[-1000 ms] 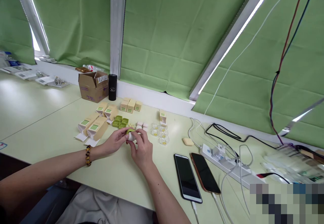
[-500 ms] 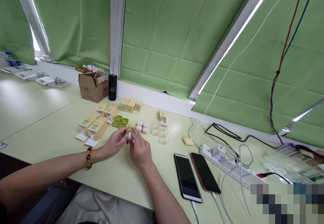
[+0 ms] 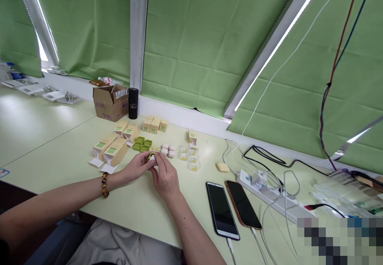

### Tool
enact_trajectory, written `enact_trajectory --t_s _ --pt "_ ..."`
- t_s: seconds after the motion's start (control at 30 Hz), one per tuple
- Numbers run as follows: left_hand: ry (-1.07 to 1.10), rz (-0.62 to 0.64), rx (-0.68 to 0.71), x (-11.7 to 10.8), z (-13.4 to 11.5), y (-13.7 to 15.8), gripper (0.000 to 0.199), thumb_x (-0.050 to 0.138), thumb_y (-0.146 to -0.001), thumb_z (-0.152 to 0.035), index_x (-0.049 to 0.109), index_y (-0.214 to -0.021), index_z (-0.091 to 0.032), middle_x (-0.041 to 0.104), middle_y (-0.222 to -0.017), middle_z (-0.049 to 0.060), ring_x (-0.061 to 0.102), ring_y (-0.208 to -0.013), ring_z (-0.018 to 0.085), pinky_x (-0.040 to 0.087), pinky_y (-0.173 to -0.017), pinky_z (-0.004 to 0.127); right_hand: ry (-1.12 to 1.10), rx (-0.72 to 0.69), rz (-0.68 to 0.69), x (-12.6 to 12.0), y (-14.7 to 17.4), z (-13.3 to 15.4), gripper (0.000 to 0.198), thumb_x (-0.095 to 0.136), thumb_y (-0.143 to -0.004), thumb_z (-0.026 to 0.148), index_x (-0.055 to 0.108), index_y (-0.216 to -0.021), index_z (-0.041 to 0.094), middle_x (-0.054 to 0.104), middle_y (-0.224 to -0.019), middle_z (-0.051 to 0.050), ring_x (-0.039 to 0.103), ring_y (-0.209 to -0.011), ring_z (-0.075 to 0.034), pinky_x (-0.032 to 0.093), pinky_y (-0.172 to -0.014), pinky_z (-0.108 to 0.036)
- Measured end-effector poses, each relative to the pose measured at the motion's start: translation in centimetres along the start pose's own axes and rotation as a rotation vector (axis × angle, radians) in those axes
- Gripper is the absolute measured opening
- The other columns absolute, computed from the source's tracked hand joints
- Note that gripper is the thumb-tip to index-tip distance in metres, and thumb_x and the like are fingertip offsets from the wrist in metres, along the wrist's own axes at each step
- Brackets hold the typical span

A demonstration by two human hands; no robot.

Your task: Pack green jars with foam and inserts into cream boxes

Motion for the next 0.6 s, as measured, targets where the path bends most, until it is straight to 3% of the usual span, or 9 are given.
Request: enact_trajectory --t_s 0.17,0.6 --pt "-0.044 0.008 -0.014 -0.15 0.16 0.05 0.049 0.067 -0.093 -0.062 0.066 -0.105 -0.014 0.067 -0.092 0.006 0.060 -0.082 0.018 0.052 -0.073 0.031 0.009 0.033 0.004 -0.07 -0.20 0.13 0.056 0.053 -0.104 0.019 0.042 -0.159 0.023 0.069 -0.134 -0.018 0.068 -0.127 -0.030 0.063 -0.103 -0.050" --pt "0.124 0.029 -0.052 0.13 -0.65 0.00 0.053 0.064 -0.092 -0.068 0.058 -0.087 -0.016 0.053 -0.079 0.000 0.052 -0.075 0.015 0.050 -0.071 0.029 -0.030 0.103 0.028 -0.38 -0.54 0.14 0.051 0.058 -0.100 0.021 0.050 -0.150 0.023 0.069 -0.131 -0.017 0.068 -0.120 -0.030 0.062 -0.098 -0.049"
Point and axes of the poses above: each hand's wrist, its own y-axis away from the middle knuckle, its own x-axis out of the palm, z = x × y, the point moved 1 cm from there along -y, towards the middle knuckle
